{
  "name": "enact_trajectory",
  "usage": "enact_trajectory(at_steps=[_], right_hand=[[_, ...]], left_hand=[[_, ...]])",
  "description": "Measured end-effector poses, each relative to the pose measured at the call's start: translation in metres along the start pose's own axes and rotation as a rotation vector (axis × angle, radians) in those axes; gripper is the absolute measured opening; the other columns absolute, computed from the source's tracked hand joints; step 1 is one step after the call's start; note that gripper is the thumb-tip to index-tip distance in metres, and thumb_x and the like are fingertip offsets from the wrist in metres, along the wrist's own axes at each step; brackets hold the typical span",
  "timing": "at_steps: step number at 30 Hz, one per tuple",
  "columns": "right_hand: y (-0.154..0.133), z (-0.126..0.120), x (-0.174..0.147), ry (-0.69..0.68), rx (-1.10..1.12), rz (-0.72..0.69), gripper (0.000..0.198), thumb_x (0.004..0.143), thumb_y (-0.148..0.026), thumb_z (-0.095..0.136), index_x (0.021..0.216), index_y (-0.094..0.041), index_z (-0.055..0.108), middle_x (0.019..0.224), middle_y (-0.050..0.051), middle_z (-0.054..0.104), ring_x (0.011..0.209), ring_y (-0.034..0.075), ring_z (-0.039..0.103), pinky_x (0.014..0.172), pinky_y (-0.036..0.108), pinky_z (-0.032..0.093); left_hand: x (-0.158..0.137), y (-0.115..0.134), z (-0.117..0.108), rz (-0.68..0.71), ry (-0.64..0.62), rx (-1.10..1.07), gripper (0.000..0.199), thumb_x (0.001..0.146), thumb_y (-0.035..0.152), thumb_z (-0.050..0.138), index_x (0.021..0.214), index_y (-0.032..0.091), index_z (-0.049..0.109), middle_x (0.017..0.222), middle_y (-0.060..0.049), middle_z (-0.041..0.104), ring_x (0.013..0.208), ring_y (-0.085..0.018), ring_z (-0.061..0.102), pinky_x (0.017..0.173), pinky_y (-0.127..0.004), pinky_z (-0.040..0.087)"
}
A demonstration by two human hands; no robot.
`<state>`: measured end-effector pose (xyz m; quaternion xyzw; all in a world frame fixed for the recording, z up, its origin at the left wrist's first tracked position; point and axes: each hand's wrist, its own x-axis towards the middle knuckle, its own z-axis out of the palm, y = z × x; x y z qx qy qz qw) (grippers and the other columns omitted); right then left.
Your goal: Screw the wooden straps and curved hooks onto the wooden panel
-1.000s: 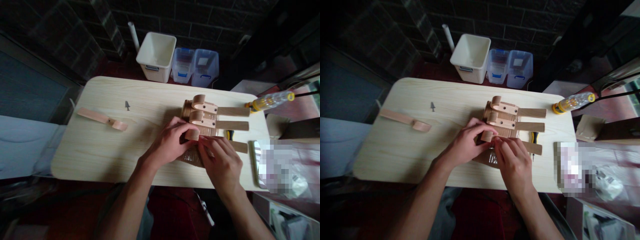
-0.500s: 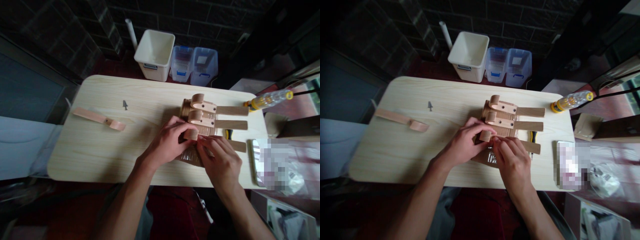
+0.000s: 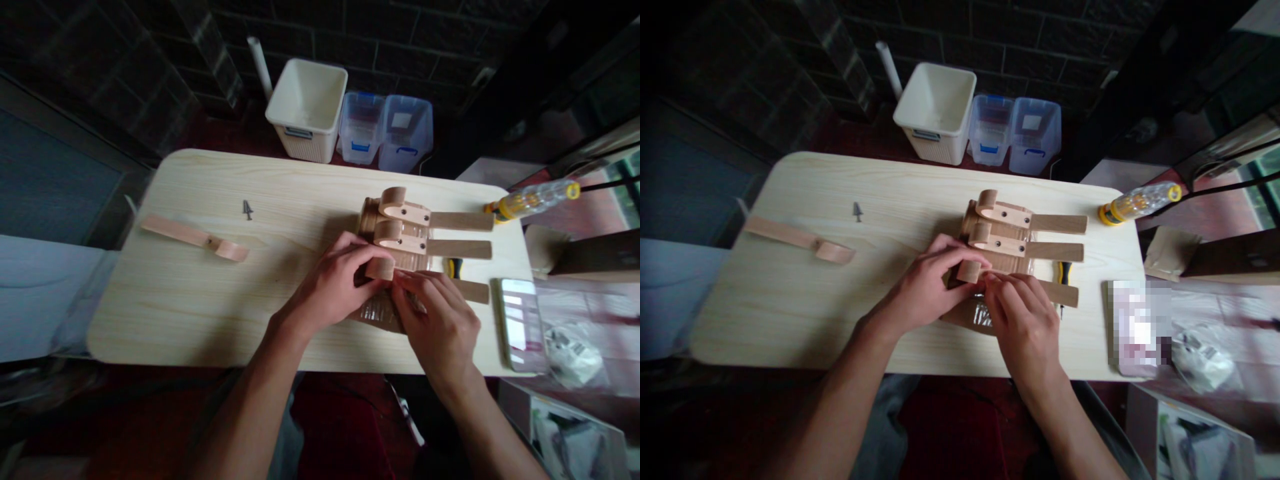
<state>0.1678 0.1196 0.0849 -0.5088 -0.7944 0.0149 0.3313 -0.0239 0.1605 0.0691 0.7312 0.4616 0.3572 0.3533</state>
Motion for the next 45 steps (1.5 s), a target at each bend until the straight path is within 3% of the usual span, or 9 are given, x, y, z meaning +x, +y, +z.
enact_trajectory(at_steps=[11,16,21,25,28,30,35,41,45], right_hand=[[-0.001,0.001,0.000,0.013,-0.056,0.029,0.021,0.103,-0.019,0.069,0.123,-0.024,0.070,0.107,0.006,0.084,0.094,0.021,0.079,0.087,0.035,0.064],[-0.007,-0.016,0.003,0.103,-0.039,0.034,0.028,0.099,-0.016,0.073,0.124,-0.027,0.070,0.111,0.007,0.083,0.097,0.024,0.080,0.086,0.039,0.065],[0.004,-0.039,0.010,0.383,-0.029,0.115,0.030,0.094,-0.014,0.074,0.120,-0.029,0.075,0.102,0.008,0.082,0.094,0.029,0.078,0.085,0.047,0.062],[0.043,-0.049,0.016,0.722,0.018,0.265,0.013,0.101,-0.028,0.068,0.105,-0.026,0.080,0.091,0.012,0.076,0.082,0.032,0.076,0.072,0.048,0.059],[0.080,-0.054,0.011,0.795,0.021,0.442,0.016,0.100,-0.036,0.071,0.104,-0.023,0.078,0.090,0.012,0.074,0.073,0.028,0.073,0.064,0.043,0.054],[0.100,-0.056,0.003,0.719,0.055,0.580,0.022,0.099,-0.043,0.071,0.102,-0.022,0.076,0.083,0.010,0.073,0.067,0.025,0.070,0.062,0.040,0.052],[0.121,-0.047,-0.025,0.110,-0.008,0.863,0.043,0.097,-0.061,0.063,0.099,-0.020,0.074,0.082,0.011,0.078,0.070,0.026,0.072,0.066,0.037,0.052],[0.121,-0.036,-0.041,-0.294,-0.189,0.777,0.044,0.093,-0.065,0.062,0.093,-0.021,0.068,0.080,0.013,0.077,0.070,0.027,0.070,0.064,0.035,0.041],[0.123,-0.032,-0.041,-0.450,-0.258,0.717,0.034,0.091,-0.056,0.064,0.093,-0.021,0.065,0.080,0.011,0.073,0.069,0.026,0.064,0.063,0.034,0.035]], left_hand=[[0.000,-0.001,-0.002,0.010,-0.024,-0.002,0.036,0.091,0.010,0.078,0.122,0.026,0.074,0.118,-0.005,0.063,0.117,-0.020,0.068,0.109,-0.038,0.059],[0.000,-0.002,-0.001,-0.002,-0.027,-0.003,0.028,0.093,0.022,0.082,0.120,0.027,0.075,0.118,-0.006,0.064,0.117,-0.021,0.068,0.107,-0.038,0.059],[-0.001,-0.002,0.001,-0.015,-0.022,0.000,0.025,0.093,0.028,0.083,0.117,0.027,0.075,0.118,-0.005,0.064,0.113,-0.021,0.067,0.106,-0.040,0.060],[-0.001,-0.001,0.001,-0.009,-0.010,0.009,0.025,0.091,0.025,0.084,0.114,0.026,0.075,0.117,-0.005,0.064,0.112,-0.020,0.067,0.105,-0.041,0.060],[-0.001,0.000,0.001,0.005,0.000,0.015,0.027,0.090,0.024,0.085,0.114,0.026,0.074,0.116,-0.006,0.065,0.111,-0.020,0.067,0.105,-0.041,0.060],[-0.001,0.000,0.001,0.009,0.001,0.016,0.030,0.088,0.024,0.086,0.116,0.026,0.074,0.118,-0.006,0.065,0.112,-0.020,0.067,0.106,-0.042,0.060],[-0.002,0.001,0.001,0.017,0.026,-0.002,0.037,0.086,0.025,0.088,0.120,0.026,0.074,0.122,-0.006,0.068,0.114,-0.021,0.068,0.104,-0.041,0.060],[-0.009,0.003,-0.015,0.031,0.177,-0.023,0.064,0.079,0.045,0.095,0.133,0.026,0.066,0.126,-0.007,0.075,0.109,-0.022,0.072,0.097,-0.038,0.059],[-0.016,0.010,-0.014,0.135,0.459,0.045,0.044,0.086,0.050,0.087,0.115,0.023,0.067,0.104,-0.004,0.073,0.088,-0.017,0.068,0.081,-0.033,0.058]])
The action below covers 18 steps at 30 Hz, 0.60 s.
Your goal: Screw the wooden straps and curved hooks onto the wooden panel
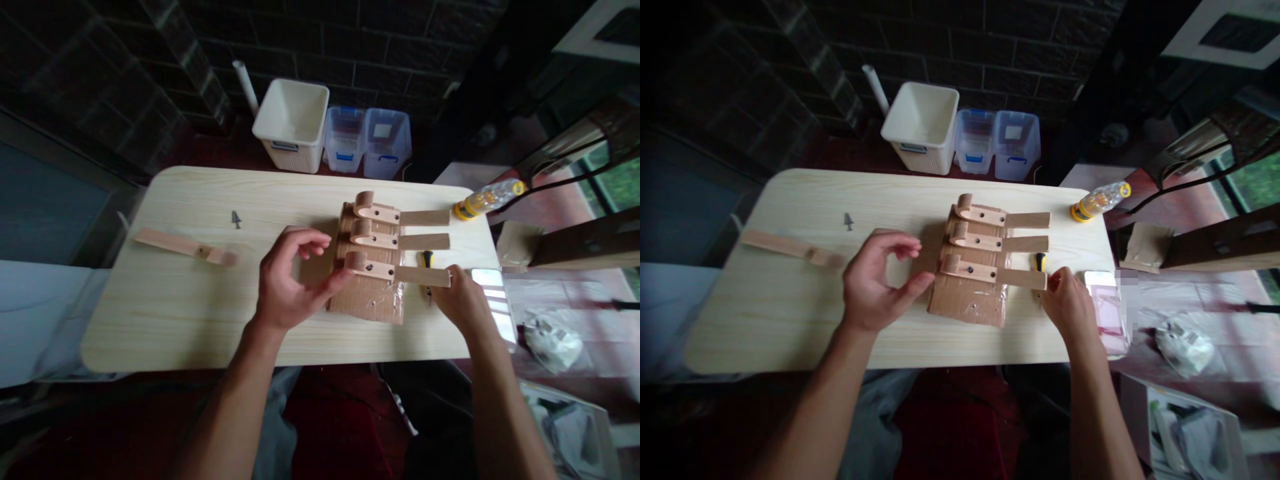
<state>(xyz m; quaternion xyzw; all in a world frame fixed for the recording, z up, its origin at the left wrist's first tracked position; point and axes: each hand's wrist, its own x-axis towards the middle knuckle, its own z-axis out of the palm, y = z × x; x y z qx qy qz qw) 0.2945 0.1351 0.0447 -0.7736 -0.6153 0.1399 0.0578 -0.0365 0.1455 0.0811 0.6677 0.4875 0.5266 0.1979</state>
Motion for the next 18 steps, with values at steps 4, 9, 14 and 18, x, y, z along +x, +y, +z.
enact_trajectory(at_steps=[4,9,14,18], right_hand=[[-0.007,-0.002,0.002,-0.089,0.077,-0.033,0.032,0.092,-0.053,0.063,0.091,-0.021,0.067,0.075,0.009,0.070,0.064,0.022,0.056,0.063,0.034,0.031],[-0.006,-0.015,0.003,-0.089,0.178,-0.012,0.041,0.097,-0.058,0.057,0.081,-0.021,0.066,0.066,0.005,0.066,0.057,0.018,0.049,0.060,0.033,0.031],[0.006,-0.031,0.006,0.105,0.512,0.063,0.053,0.098,-0.070,0.055,0.079,-0.021,0.063,0.068,0.002,0.066,0.061,0.017,0.057,0.059,0.031,0.039],[0.004,-0.035,0.011,0.494,0.954,0.111,0.051,0.092,-0.072,0.066,0.077,-0.023,0.059,0.070,-0.003,0.059,0.061,0.015,0.056,0.060,0.030,0.046]], left_hand=[[-0.015,0.018,0.015,0.136,0.164,0.079,0.017,0.095,0.027,0.077,0.095,0.025,0.060,0.080,0.002,0.064,0.072,-0.014,0.061,0.070,-0.031,0.055],[-0.032,0.034,0.029,0.127,0.177,0.301,0.016,0.091,0.026,0.084,0.096,0.027,0.069,0.100,-0.005,0.064,0.097,-0.021,0.065,0.084,-0.039,0.061],[-0.029,0.027,0.027,0.148,0.078,0.315,0.018,0.085,0.030,0.090,0.093,0.026,0.074,0.140,-0.009,0.059,0.134,-0.031,0.059,0.105,-0.050,0.059],[-0.029,0.022,0.031,0.195,0.101,0.285,0.020,0.084,0.028,0.091,0.085,0.023,0.072,0.147,-0.009,0.059,0.138,-0.033,0.060,0.109,-0.053,0.058]])
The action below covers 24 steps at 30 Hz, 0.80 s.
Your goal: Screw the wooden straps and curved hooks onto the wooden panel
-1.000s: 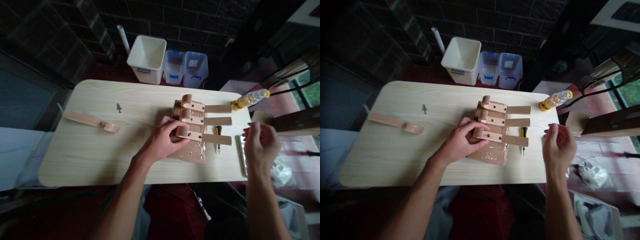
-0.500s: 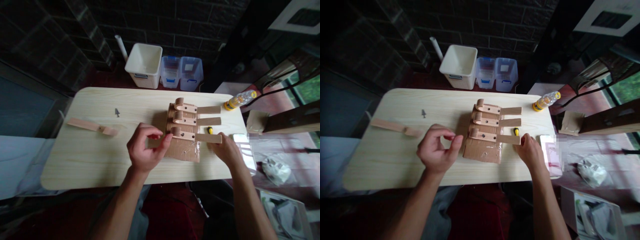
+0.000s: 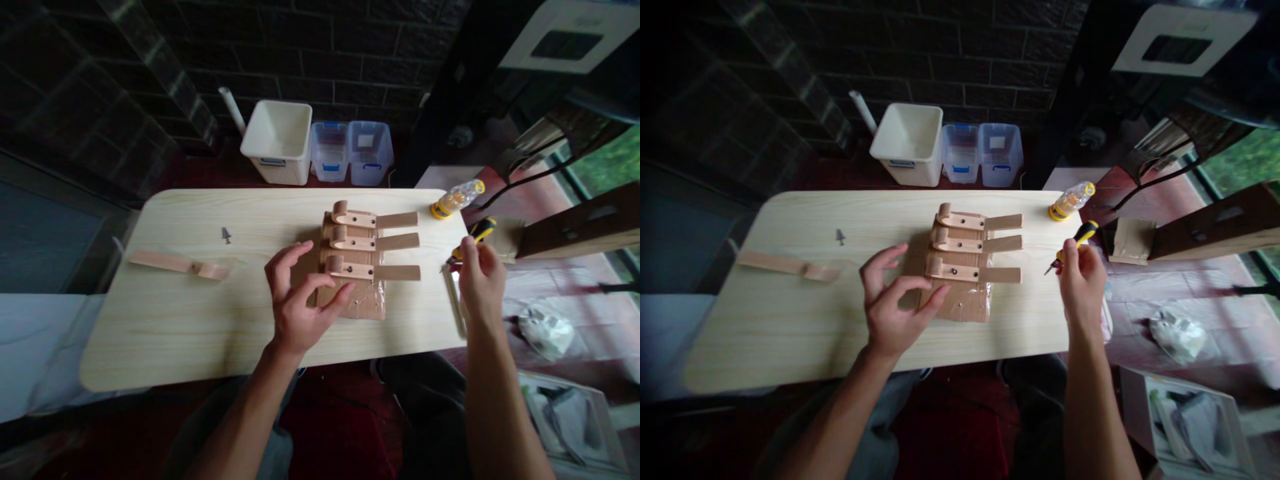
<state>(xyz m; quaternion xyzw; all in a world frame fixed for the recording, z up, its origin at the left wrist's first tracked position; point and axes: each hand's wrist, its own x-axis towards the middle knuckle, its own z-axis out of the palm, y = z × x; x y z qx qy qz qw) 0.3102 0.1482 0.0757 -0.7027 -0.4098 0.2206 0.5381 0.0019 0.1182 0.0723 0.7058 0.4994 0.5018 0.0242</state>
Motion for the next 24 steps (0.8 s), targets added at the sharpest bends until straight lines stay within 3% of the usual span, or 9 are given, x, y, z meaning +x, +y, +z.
enact_trajectory(at_steps=[3,7,14,24], right_hand=[[-0.005,0.005,0.002,0.124,0.255,-0.032,0.048,0.089,-0.068,0.072,0.077,-0.025,0.055,0.070,-0.006,0.054,0.059,0.013,0.052,0.060,0.029,0.048],[-0.015,0.011,0.000,0.163,0.364,-0.075,0.050,0.086,-0.066,0.077,0.073,-0.025,0.050,0.069,-0.007,0.051,0.058,0.010,0.047,0.060,0.027,0.049],[-0.024,0.017,-0.008,0.153,0.412,-0.139,0.049,0.089,-0.063,0.077,0.074,-0.025,0.050,0.067,-0.008,0.049,0.056,0.010,0.049,0.058,0.026,0.049],[-0.013,0.026,-0.011,0.071,0.348,-0.193,0.046,0.093,-0.060,0.076,0.074,-0.023,0.055,0.070,-0.006,0.054,0.059,0.010,0.052,0.058,0.026,0.045]], left_hand=[[-0.006,0.005,0.007,0.002,0.028,0.051,0.018,0.083,0.025,0.092,0.095,0.027,0.078,0.152,-0.007,0.060,0.143,-0.035,0.058,0.116,-0.059,0.054],[-0.014,0.007,0.014,0.000,0.040,0.120,0.029,0.082,0.024,0.093,0.108,0.029,0.081,0.164,-0.007,0.054,0.150,-0.038,0.053,0.119,-0.064,0.050],[-0.010,0.003,0.017,0.015,-0.023,0.129,0.028,0.087,0.025,0.088,0.114,0.027,0.081,0.167,-0.009,0.052,0.150,-0.036,0.053,0.118,-0.061,0.052],[-0.011,0.007,0.025,-0.056,-0.094,0.143,0.022,0.093,0.030,0.081,0.115,0.025,0.080,0.144,-0.011,0.071,0.129,-0.030,0.068,0.111,-0.052,0.053]])
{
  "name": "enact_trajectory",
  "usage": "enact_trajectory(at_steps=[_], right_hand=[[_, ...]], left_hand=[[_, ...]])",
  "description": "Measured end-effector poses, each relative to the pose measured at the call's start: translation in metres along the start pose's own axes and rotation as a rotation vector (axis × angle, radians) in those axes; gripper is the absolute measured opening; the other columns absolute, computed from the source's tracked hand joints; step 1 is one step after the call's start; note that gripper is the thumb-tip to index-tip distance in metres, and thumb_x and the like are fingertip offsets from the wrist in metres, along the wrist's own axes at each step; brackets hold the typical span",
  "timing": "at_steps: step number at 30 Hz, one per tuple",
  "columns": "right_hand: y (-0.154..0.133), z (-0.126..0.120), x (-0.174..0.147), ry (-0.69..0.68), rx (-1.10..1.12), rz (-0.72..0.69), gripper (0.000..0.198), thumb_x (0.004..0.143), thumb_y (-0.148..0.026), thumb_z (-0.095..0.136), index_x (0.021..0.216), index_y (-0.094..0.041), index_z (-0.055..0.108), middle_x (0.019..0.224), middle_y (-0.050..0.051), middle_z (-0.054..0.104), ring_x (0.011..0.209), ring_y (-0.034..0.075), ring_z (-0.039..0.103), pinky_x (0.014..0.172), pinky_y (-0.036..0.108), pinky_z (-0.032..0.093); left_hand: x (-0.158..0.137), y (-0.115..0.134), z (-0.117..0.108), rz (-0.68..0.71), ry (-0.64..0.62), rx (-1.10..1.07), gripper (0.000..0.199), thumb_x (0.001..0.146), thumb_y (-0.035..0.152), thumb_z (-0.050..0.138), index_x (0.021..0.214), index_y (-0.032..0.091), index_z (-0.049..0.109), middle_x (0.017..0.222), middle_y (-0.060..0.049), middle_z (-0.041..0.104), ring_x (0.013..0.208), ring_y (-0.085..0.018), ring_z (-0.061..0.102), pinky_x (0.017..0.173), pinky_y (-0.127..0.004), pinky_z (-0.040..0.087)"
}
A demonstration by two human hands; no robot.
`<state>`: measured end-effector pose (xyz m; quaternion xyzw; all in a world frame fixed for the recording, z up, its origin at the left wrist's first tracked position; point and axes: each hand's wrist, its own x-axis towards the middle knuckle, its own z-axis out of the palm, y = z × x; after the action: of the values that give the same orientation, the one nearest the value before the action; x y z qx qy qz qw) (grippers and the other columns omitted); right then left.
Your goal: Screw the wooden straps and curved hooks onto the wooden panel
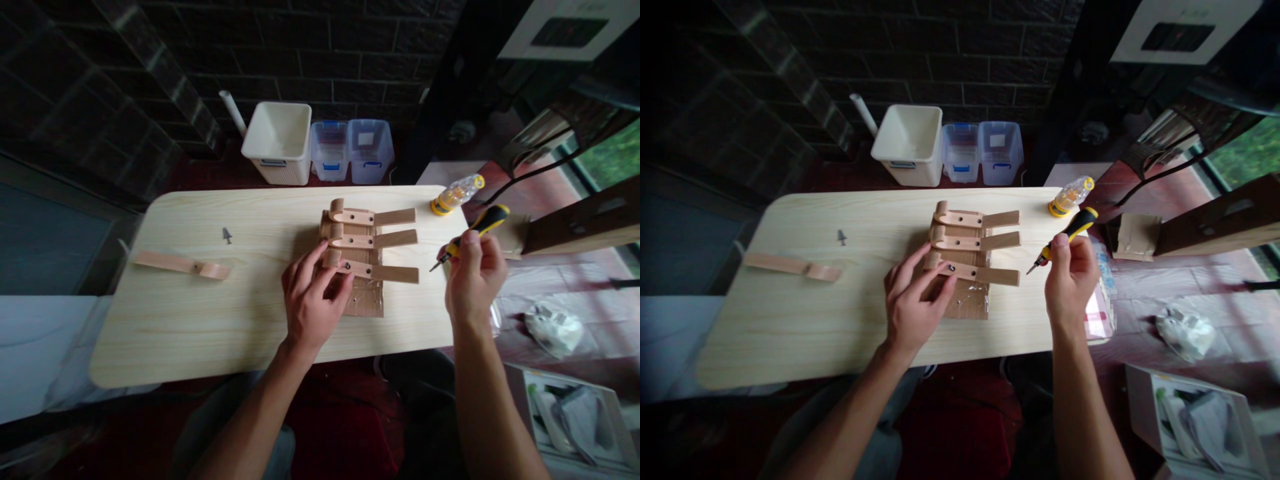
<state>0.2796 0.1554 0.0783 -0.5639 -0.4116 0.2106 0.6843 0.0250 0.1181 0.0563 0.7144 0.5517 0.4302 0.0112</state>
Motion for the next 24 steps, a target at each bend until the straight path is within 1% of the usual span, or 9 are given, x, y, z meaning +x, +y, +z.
enact_trajectory(at_steps=[4,6,10,13,16,19,24], right_hand=[[0.001,0.001,-0.001,-0.012,-0.003,-0.007,0.044,0.094,-0.059,0.075,0.075,-0.023,0.058,0.070,-0.005,0.055,0.060,0.011,0.053,0.058,0.026,0.044],[-0.002,0.001,-0.001,-0.038,0.009,-0.010,0.043,0.094,-0.059,0.076,0.077,-0.024,0.059,0.072,-0.005,0.056,0.061,0.011,0.054,0.060,0.027,0.047],[-0.015,0.001,-0.003,-0.167,0.039,0.013,0.038,0.093,-0.059,0.077,0.083,-0.024,0.064,0.076,-0.003,0.063,0.065,0.013,0.061,0.062,0.029,0.050],[-0.028,0.001,-0.005,-0.284,0.071,0.042,0.033,0.096,-0.055,0.077,0.086,-0.024,0.067,0.076,-0.003,0.067,0.067,0.014,0.064,0.063,0.029,0.051],[-0.038,0.001,-0.008,-0.350,0.086,0.072,0.030,0.097,-0.051,0.077,0.088,-0.024,0.067,0.077,-0.002,0.070,0.066,0.013,0.065,0.063,0.028,0.052],[-0.043,0.002,-0.009,-0.369,0.073,0.072,0.031,0.096,-0.051,0.078,0.088,-0.023,0.068,0.076,-0.002,0.071,0.065,0.013,0.065,0.061,0.027,0.052],[-0.043,0.003,-0.011,-0.356,0.031,0.066,0.032,0.097,-0.051,0.077,0.085,-0.022,0.068,0.075,-0.002,0.071,0.064,0.013,0.065,0.059,0.027,0.050]], left_hand=[[-0.001,0.002,0.000,-0.034,-0.009,0.022,0.022,0.094,0.031,0.081,0.114,0.024,0.081,0.137,-0.012,0.073,0.125,-0.030,0.069,0.110,-0.051,0.051],[-0.002,0.003,0.000,-0.048,-0.006,0.031,0.021,0.094,0.031,0.081,0.114,0.024,0.082,0.135,-0.013,0.073,0.123,-0.031,0.069,0.109,-0.051,0.051],[-0.005,0.005,0.002,-0.071,0.001,0.048,0.021,0.094,0.031,0.081,0.114,0.025,0.083,0.132,-0.013,0.073,0.120,-0.031,0.069,0.107,-0.050,0.051],[-0.007,0.008,0.002,-0.091,0.011,0.057,0.022,0.094,0.032,0.081,0.115,0.025,0.083,0.131,-0.012,0.073,0.118,-0.030,0.069,0.106,-0.050,0.051],[-0.008,0.010,0.003,-0.112,0.014,0.060,0.021,0.095,0.032,0.080,0.116,0.026,0.083,0.130,-0.011,0.072,0.117,-0.029,0.069,0.106,-0.049,0.051],[-0.008,0.012,0.003,-0.131,0.004,0.044,0.021,0.096,0.032,0.079,0.116,0.027,0.083,0.131,-0.011,0.071,0.119,-0.029,0.068,0.106,-0.048,0.051],[-0.009,0.012,0.006,-0.169,-0.001,0.009,0.022,0.097,0.031,0.077,0.117,0.026,0.083,0.130,-0.011,0.071,0.119,-0.030,0.067,0.104,-0.049,0.052]])
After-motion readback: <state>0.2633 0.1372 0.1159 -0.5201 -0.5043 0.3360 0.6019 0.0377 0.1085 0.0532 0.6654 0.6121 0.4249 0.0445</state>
